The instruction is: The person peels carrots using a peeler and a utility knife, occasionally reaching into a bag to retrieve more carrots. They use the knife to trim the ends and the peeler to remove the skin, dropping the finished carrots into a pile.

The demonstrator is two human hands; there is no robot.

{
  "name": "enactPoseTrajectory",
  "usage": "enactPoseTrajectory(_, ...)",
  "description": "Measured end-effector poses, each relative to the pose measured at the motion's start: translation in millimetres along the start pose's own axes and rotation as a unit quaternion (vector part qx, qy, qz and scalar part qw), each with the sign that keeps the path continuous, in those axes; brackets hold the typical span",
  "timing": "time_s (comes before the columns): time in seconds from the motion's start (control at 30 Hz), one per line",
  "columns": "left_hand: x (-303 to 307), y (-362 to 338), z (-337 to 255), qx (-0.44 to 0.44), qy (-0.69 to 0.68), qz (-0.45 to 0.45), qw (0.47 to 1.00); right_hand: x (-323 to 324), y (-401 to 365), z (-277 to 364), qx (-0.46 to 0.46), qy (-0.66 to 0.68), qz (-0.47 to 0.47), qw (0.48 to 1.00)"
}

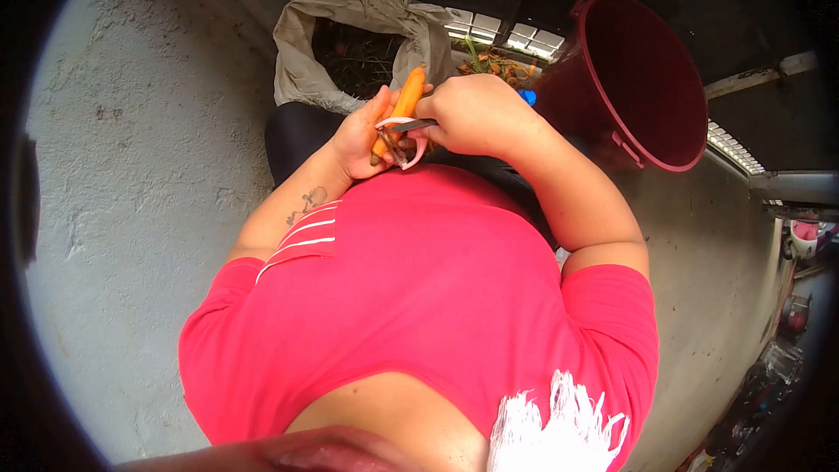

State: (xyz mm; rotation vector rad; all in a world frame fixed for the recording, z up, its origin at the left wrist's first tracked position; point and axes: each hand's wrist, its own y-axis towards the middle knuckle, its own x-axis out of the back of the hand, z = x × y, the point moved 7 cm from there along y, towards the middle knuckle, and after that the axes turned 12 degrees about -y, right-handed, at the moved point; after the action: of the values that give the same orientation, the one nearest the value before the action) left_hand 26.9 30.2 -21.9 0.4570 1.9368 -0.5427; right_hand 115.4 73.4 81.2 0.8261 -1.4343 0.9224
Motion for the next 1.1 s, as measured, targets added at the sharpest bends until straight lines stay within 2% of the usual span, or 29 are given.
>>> enactPoseTrajectory(0.03,-4,-2,-1,0.003,0.007,0.051,0.999,1,1,-2,-0.001,-0.004,0.007,1.000)
enactPoseTrajectory(0.13,15,-7,2,0.005,0.067,-0.099,0.993,7,1,-10,-0.007,-0.024,0.019,1.000)
enactPoseTrajectory(0.27,3,-15,0,-0.003,0.100,-0.153,0.983,20,2,-31,-0.024,-0.043,0.024,0.999)
enactPoseTrajectory(0.33,4,-17,1,0.010,0.104,-0.188,0.977,22,4,-48,-0.023,-0.040,-0.005,0.999)
enactPoseTrajectory(0.43,-7,-21,-3,0.017,0.147,-0.134,0.980,23,7,-87,-0.055,-0.015,-0.034,0.998)
enactPoseTrajectory(0.47,-13,-23,-4,0.015,0.143,-0.121,0.982,22,7,-107,-0.118,-0.102,-0.007,0.988)
enactPoseTrajectory(0.5,-19,-26,-7,0.014,0.140,-0.108,0.984,27,2,-120,-0.149,-0.066,-0.018,0.986)
enactPoseTrajectory(0.57,-16,-26,-15,0.008,0.138,-0.088,0.986,35,-9,-129,-0.198,-0.084,-0.035,0.976)
enactPoseTrajectory(0.63,-2,-22,-21,0.005,0.135,-0.078,0.988,44,-13,-111,-0.186,-0.010,-0.048,0.981)
enactPoseTrajectory(0.67,1,-19,-21,-0.019,0.083,-0.120,0.989,46,-15,-101,-0.179,0.028,-0.055,0.982)
enactPoseTrajectory(0.7,3,-17,-20,-0.019,0.060,-0.122,0.991,41,-13,-86,-0.126,0.049,-0.066,0.989)
enactPoseTrajectory(0.77,12,-11,-18,-0.015,0.014,-0.125,0.992,32,-10,-49,-0.071,0.054,-0.032,0.995)
enactPoseTrajectory(0.87,24,-4,-11,-0.021,-0.004,-0.126,0.992,23,-2,-10,-0.011,0.041,-0.034,0.999)
enactPoseTrajectory(1.0,6,-6,-4,-0.007,-0.002,-0.071,0.997,8,7,-4,-0.009,0.019,0.006,1.000)
enactPoseTrajectory(1.1,6,-11,-3,0.019,-0.040,-0.081,0.996,10,10,-8,0.006,0.026,0.006,1.000)
